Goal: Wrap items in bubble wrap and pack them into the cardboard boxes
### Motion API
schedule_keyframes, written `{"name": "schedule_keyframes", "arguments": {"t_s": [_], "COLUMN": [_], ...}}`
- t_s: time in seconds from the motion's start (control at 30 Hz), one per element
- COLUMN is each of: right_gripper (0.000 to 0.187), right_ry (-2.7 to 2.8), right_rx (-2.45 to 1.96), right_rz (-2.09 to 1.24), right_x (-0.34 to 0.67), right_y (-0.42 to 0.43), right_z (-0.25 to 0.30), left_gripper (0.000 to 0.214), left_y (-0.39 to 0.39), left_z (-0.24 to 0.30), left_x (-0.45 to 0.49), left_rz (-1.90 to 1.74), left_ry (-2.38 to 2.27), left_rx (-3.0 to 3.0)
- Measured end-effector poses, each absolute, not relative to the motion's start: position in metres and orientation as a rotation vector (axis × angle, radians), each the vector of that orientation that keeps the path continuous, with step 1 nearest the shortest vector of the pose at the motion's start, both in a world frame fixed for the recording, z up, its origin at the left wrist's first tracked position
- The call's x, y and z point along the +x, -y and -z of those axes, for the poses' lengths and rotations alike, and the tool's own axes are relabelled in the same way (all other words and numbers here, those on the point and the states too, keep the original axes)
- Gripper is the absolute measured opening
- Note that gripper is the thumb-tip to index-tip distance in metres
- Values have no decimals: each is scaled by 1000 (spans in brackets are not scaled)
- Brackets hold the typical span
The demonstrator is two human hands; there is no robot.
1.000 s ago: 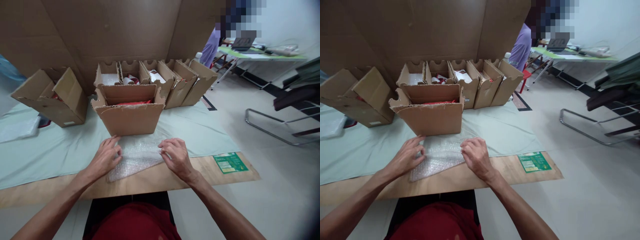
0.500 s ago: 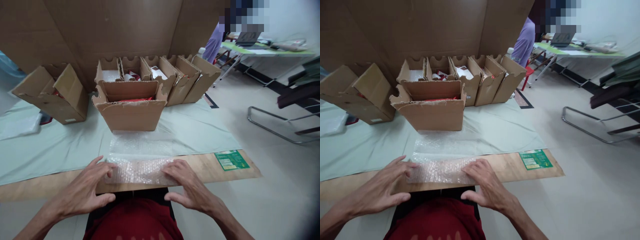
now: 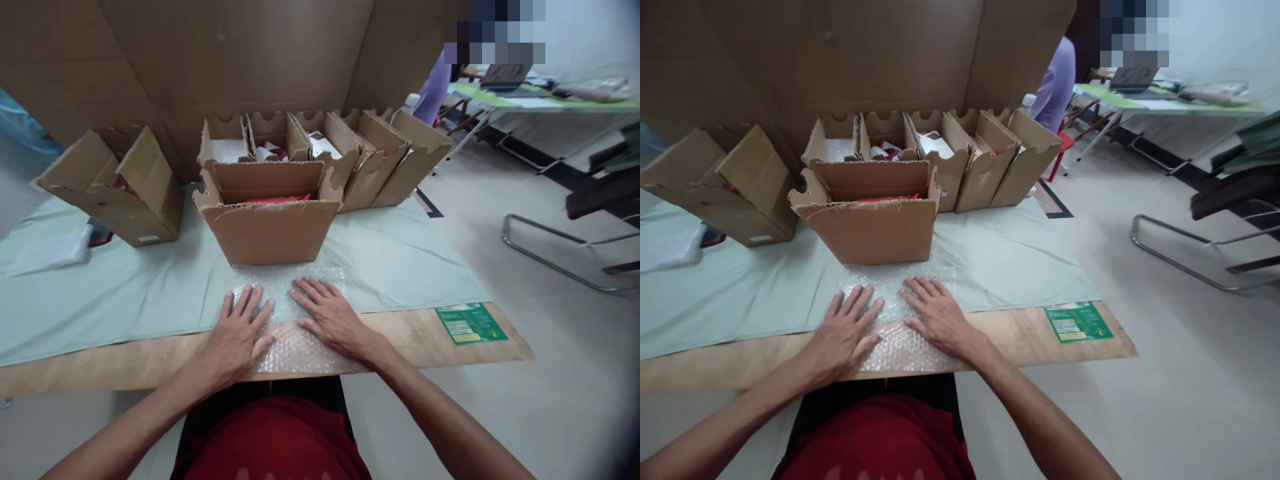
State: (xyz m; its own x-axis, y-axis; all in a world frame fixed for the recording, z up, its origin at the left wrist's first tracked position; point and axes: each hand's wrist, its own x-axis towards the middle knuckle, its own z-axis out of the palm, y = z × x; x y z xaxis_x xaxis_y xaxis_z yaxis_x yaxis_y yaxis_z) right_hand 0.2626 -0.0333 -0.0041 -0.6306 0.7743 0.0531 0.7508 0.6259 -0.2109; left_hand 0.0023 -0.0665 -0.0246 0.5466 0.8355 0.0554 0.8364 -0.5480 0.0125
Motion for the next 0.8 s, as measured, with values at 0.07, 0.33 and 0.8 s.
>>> {"name": "schedule_keyframes", "arguments": {"t_s": [0.07, 0.33, 0.8], "right_gripper": [50, 50, 62], "right_ry": [2681, 2653, 2516], "right_rx": [-1375, -1337, -1243], "right_rz": [-195, -83, -268], "right_x": [283, 257, 346], "right_y": [32, 30, 109], "right_z": [8, -2, -5], "left_gripper": [57, 57, 77], "left_y": [77, 47, 88], "left_z": [24, 13, 8], "left_x": [-3, 23, -38], "left_rz": [82, 277, 250], "left_ry": [1483, 1360, 1283], "left_rx": [-2723, -2759, -2965]}}
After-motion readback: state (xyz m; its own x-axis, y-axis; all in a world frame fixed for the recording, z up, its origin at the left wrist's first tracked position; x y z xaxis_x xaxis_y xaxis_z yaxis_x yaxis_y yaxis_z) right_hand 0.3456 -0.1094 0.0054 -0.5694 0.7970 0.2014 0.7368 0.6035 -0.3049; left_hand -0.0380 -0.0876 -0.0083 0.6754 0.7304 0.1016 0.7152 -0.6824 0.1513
